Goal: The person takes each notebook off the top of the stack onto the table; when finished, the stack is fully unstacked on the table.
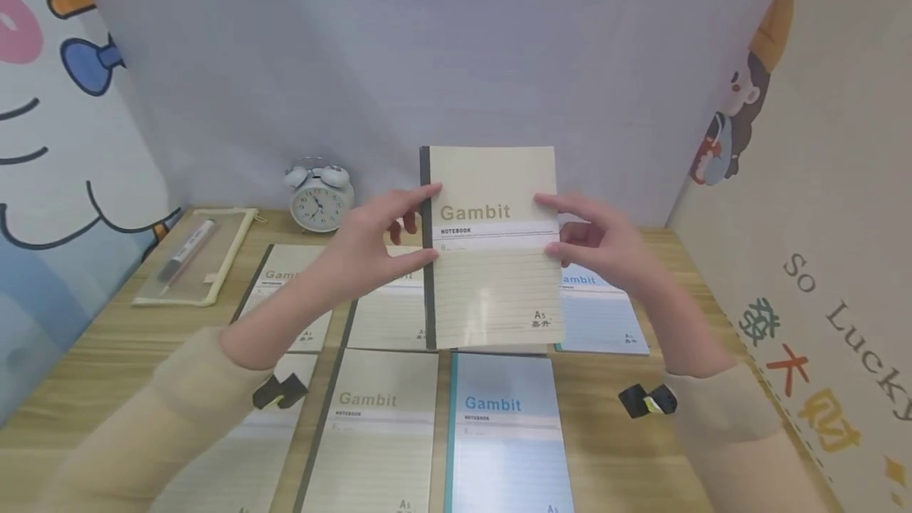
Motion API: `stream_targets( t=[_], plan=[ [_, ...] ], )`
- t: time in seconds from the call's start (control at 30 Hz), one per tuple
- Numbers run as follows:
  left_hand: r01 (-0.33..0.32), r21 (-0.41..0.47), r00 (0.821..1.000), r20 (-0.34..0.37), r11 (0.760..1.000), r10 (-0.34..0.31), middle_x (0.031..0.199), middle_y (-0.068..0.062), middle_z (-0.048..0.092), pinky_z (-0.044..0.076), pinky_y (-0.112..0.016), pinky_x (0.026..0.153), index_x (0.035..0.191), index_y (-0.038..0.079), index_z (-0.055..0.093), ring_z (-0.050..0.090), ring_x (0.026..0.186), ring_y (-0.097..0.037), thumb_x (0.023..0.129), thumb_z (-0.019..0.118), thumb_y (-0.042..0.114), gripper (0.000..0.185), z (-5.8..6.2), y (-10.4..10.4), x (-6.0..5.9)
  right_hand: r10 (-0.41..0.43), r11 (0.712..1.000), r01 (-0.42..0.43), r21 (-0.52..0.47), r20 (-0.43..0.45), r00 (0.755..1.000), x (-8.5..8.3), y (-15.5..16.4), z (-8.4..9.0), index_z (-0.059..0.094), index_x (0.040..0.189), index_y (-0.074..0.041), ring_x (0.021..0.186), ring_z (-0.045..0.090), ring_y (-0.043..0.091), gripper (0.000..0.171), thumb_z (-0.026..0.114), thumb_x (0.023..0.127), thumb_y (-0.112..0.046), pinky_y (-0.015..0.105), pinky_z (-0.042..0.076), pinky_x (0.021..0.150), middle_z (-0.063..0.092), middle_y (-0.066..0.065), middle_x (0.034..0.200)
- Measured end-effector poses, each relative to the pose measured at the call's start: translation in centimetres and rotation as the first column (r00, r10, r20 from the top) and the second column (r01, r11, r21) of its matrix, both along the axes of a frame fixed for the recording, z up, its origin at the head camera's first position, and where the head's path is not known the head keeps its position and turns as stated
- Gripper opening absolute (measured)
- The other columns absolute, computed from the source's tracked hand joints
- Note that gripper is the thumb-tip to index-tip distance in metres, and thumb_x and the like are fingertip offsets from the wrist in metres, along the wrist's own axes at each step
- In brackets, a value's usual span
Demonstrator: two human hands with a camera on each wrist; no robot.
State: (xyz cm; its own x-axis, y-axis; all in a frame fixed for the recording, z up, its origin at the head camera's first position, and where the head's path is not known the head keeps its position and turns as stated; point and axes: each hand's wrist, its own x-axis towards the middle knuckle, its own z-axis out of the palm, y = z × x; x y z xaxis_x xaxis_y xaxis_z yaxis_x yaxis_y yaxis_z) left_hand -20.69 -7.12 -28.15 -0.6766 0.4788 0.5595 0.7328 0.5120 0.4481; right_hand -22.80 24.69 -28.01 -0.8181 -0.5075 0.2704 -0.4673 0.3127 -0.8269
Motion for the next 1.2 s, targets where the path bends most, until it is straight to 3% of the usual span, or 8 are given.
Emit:
stream_targets(
  t=[0.1,0.3,0.53,0.7,0.87,1.07,1.13,1.2],
  plan=[
    [0.014,-0.024,1.0,-0.011,1.0,-0.014,0.101,-0.003,0.057,0.044,-0.022,0.065,0.142,0.008,0.042,0.05,0.083,-0.013,0.08,0.076,0.018,0.071,-0.4,1.0,0.3,0.02,1.0,-0.02,-0.02,-0.008,1.0,0.7,1.1,-0.3,0.044,0.141,-0.007,0.082,0.064,0.015,0.061,0.065,0.085,0.005,0.021,0.054,0.067,0.051,0.004,0.124],
    [0.056,0.014,0.997,0.05,0.998,-0.057,0.107,-0.003,0.058,0.042,-0.019,0.061,0.141,0.008,0.043,0.051,0.084,-0.011,0.081,0.075,0.016,0.068,-1.8,3.4,0.7,0.082,0.996,-0.082,-0.046,0.008,0.997,1.8,3.7,-0.9,0.044,0.139,0.0,0.086,0.066,0.012,0.06,0.061,0.083,0.014,0.021,0.054,0.068,0.051,0.004,0.125],
    [0.087,0.059,0.986,0.137,0.994,-0.094,0.106,-0.001,0.059,0.038,-0.019,0.061,0.141,0.007,0.042,0.049,0.081,-0.008,0.082,0.073,0.015,0.067,-3.4,6.5,1.1,-0.019,0.995,0.02,0.1,-0.014,1.0,3.0,6.5,-2.0,0.044,0.139,-0.001,0.085,0.066,0.011,0.06,0.063,0.084,0.01,0.022,0.055,0.069,0.051,-0.002,0.125],
    [0.084,0.066,0.969,0.226,0.994,-0.097,0.095,0.003,0.056,0.035,-0.017,0.054,0.142,0.011,0.04,0.049,0.078,-0.008,0.084,0.072,0.016,0.066,-4.7,8.6,1.3,-0.077,0.987,0.076,0.142,-0.002,0.997,3.7,8.4,-3.0,0.044,0.139,-0.002,0.09,0.066,0.009,0.058,0.063,0.085,0.008,0.022,0.054,0.07,0.053,-0.005,0.124],
    [0.097,0.064,0.95,0.29,0.993,-0.112,0.091,0.006,0.056,0.034,-0.015,0.053,0.142,0.013,0.042,0.049,0.074,-0.009,0.084,0.072,0.016,0.066,-6.3,10.7,1.6,-0.07,0.984,0.06,0.166,0.058,0.996,4.4,10.3,-3.8,0.042,0.14,-0.002,0.093,0.065,0.009,0.058,0.062,0.086,0.007,0.025,0.055,0.071,0.053,-0.005,0.124],
    [0.102,0.083,0.917,0.378,0.991,-0.126,0.087,0.008,0.056,0.036,-0.013,0.055,0.141,0.016,0.043,0.047,0.07,-0.007,0.082,0.073,0.014,0.066,-8.6,12.6,1.6,-0.111,0.948,0.114,0.299,-0.027,0.993,5.1,11.8,-4.8,0.048,0.135,-0.006,0.081,0.059,0.009,0.054,0.066,0.085,0.002,0.022,0.05,0.065,0.057,-0.003,0.103],
    [0.102,0.09,0.902,0.412,0.991,-0.13,0.086,0.007,0.055,0.037,-0.012,0.056,0.141,0.016,0.043,0.045,0.068,-0.004,0.082,0.074,0.014,0.067,-9.4,13.1,1.7,-0.099,0.943,0.102,0.316,-0.027,0.995,5.2,12.2,-5.3,0.047,0.135,-0.006,0.079,0.057,0.011,0.055,0.067,0.084,0.001,0.023,0.048,0.063,0.055,-0.001,0.098],
    [0.102,0.088,0.885,0.446,0.991,-0.13,0.087,0.007,0.057,0.039,-0.013,0.057,0.141,0.017,0.043,0.044,0.066,-0.002,0.082,0.074,0.014,0.067,-10.1,13.5,1.7,-0.039,0.953,0.038,0.302,-0.002,0.999,5.1,12.6,-5.9,0.044,0.137,-0.004,0.078,0.056,0.012,0.059,0.066,0.083,0.004,0.023,0.048,0.063,0.055,0.0,0.098]
  ],
)
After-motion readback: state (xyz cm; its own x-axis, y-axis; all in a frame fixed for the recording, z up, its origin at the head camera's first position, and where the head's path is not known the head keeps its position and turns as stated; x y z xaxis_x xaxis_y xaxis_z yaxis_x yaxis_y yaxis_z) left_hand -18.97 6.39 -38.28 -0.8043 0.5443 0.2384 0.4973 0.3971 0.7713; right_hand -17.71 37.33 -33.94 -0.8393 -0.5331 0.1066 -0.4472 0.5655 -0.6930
